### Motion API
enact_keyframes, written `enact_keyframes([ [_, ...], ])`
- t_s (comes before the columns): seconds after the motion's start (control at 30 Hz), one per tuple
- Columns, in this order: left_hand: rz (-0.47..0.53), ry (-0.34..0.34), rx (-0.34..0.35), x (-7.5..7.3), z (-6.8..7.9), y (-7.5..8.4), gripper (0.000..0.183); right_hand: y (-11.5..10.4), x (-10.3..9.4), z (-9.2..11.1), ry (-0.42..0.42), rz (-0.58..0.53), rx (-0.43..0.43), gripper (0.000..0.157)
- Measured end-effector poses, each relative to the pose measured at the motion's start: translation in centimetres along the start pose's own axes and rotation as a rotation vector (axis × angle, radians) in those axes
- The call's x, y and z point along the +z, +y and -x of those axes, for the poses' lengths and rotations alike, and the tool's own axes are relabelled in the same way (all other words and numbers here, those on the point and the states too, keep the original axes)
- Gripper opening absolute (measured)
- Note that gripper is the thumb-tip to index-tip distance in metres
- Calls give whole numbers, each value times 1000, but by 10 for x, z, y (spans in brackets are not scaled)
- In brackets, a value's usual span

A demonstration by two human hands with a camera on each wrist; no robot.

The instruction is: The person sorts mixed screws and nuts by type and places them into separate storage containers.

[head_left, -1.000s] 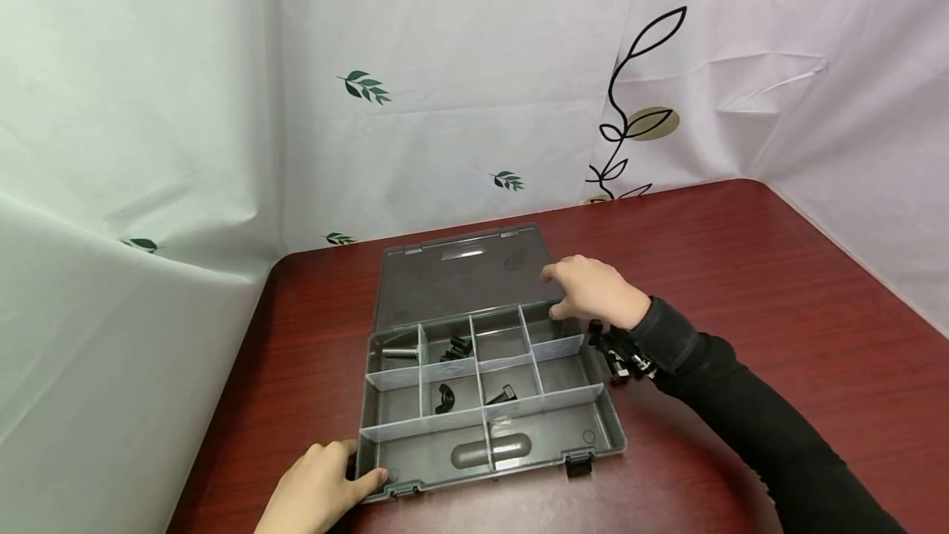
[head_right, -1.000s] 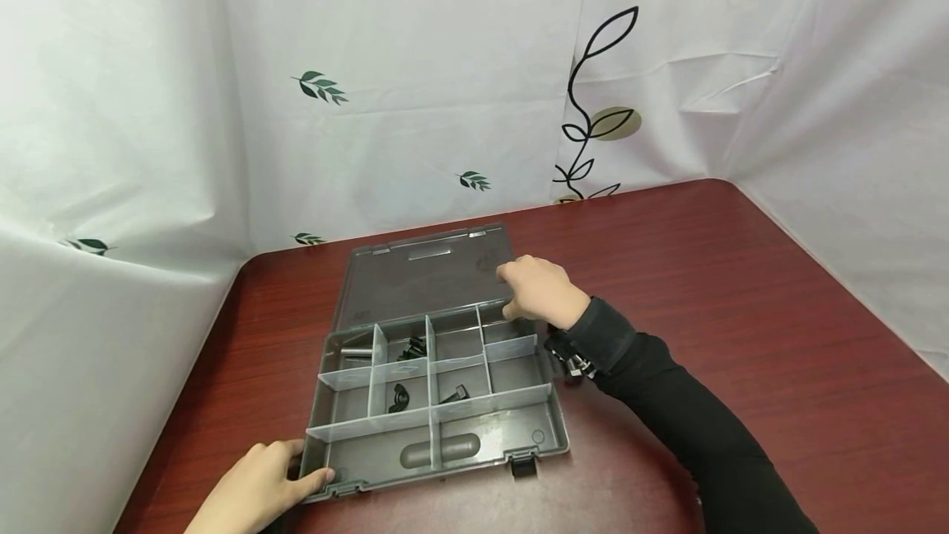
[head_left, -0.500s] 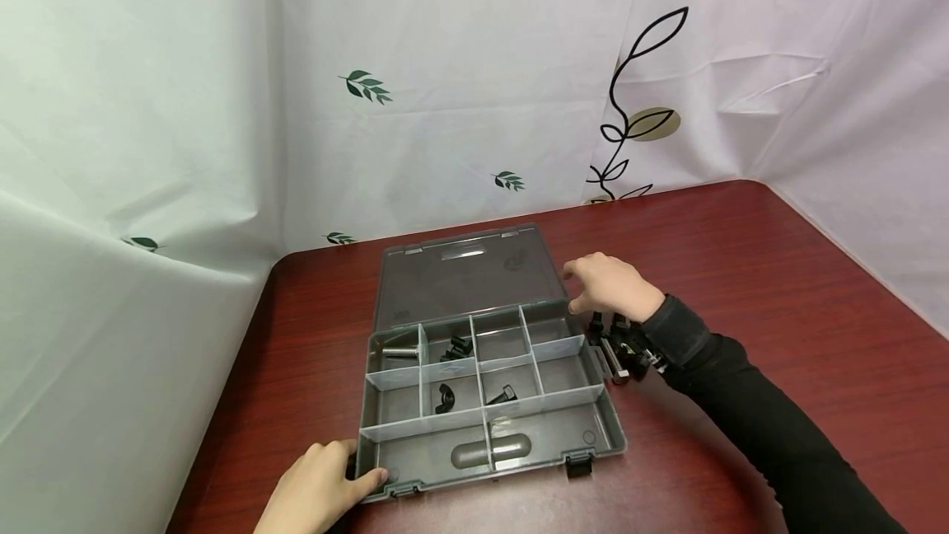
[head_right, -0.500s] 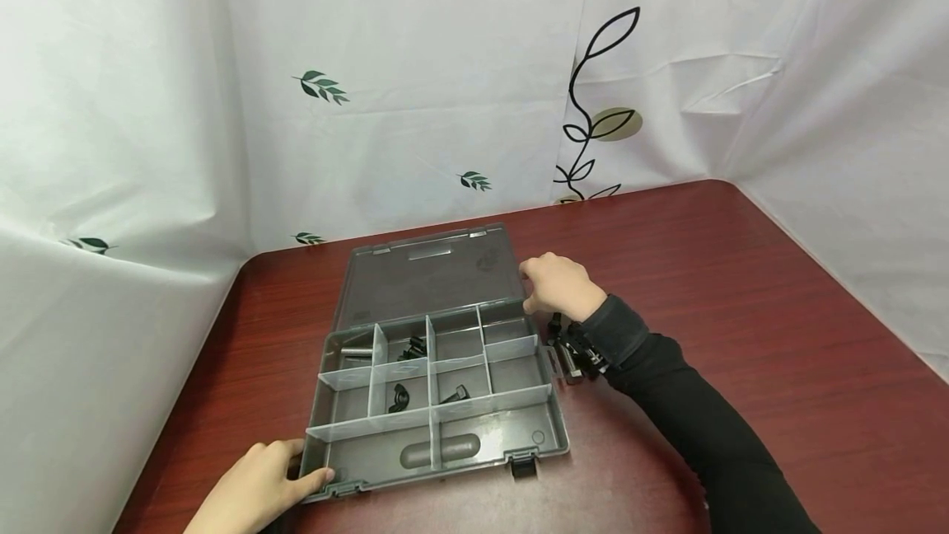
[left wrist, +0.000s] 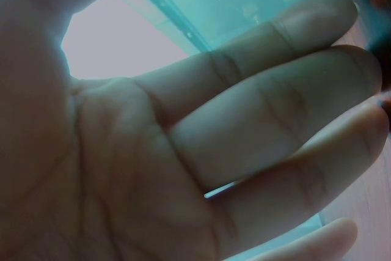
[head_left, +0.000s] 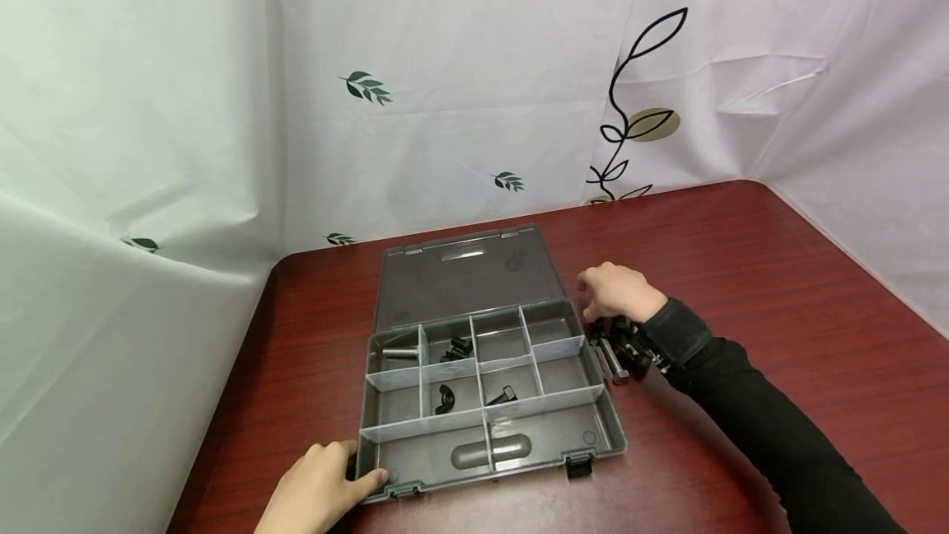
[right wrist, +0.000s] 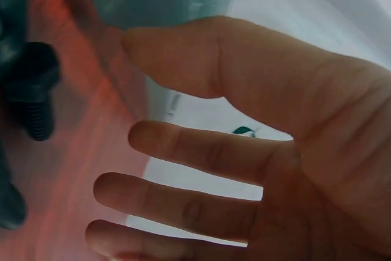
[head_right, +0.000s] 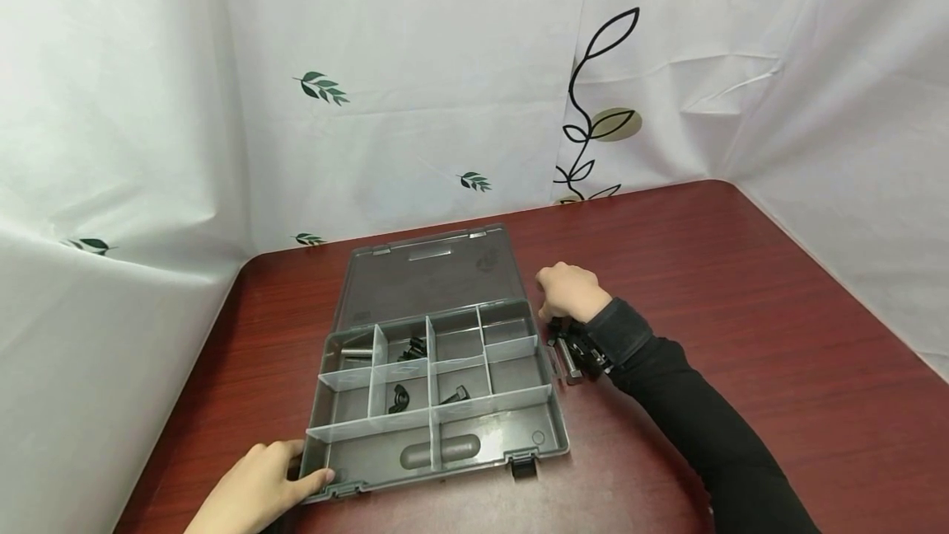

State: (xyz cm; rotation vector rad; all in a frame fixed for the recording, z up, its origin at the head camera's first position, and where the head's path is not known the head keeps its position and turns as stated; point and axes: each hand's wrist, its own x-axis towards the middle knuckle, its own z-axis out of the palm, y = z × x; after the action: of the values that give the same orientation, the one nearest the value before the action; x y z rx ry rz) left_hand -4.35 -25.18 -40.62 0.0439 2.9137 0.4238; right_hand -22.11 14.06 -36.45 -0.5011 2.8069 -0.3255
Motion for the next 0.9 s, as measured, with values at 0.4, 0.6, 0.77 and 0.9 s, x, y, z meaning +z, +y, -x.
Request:
enact_keyframes([
  [0.4, -4, -3, -5, -1, 1, 0, 34, 4, 11, -6, -80, 52, 58, 24],
  [0.6, -5, -31, -17, -1, 0, 0, 35, 4, 14, -7, -91, 52, 61, 19],
  [0.77, -9, -46, -23, 0, -1, -1, 36, 3, 15, -7, -95, 47, 58, 16],
  [0.9, -6, -51, -22, 1, -3, -1, 36, 5, 15, -7, -87, 40, 51, 15],
])
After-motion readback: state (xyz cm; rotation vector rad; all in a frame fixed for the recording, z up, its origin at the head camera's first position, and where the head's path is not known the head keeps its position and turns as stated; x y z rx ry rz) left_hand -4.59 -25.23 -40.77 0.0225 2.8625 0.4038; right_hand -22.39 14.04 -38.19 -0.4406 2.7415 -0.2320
